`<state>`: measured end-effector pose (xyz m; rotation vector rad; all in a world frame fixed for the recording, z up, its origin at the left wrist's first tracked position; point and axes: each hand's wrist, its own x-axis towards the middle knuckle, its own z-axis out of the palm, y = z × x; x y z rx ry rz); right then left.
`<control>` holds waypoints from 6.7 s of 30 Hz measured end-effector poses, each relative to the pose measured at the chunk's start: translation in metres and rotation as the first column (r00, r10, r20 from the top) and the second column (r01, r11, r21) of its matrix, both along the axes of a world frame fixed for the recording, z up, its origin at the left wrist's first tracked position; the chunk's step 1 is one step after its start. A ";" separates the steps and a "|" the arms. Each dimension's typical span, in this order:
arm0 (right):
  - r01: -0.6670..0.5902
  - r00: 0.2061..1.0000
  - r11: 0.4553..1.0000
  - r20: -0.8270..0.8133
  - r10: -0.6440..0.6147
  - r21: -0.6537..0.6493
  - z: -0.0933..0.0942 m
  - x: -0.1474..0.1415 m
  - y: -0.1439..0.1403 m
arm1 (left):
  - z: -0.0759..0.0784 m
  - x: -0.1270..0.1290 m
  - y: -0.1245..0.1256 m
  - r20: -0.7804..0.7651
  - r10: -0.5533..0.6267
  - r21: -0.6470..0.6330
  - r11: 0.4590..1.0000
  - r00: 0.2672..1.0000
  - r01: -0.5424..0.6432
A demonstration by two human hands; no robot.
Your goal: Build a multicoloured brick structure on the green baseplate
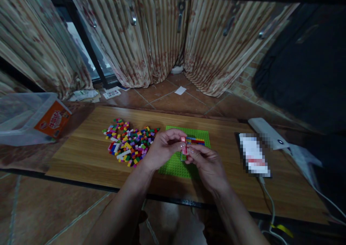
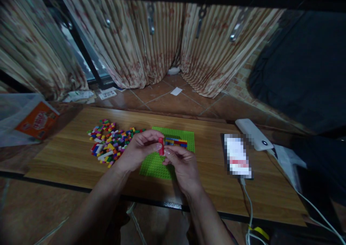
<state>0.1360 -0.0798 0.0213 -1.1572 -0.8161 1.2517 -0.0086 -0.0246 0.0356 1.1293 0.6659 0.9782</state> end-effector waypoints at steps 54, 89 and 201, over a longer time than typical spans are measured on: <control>-0.383 0.368 0.923 0.921 0.125 0.028 -0.029 -0.093 0.003 | 0.012 -0.112 0.031 -0.022 0.768 -0.080 0.637 0.640 -0.767; -0.285 0.248 0.951 0.967 -0.050 0.122 -0.045 -0.099 0.008 | 0.012 -0.119 0.033 -0.111 0.766 -0.068 0.630 0.634 -0.773; 0.151 0.902 0.975 0.427 -0.067 -0.165 -0.022 0.025 0.046 | -0.020 0.016 0.009 -0.749 0.228 0.277 0.961 0.622 -0.019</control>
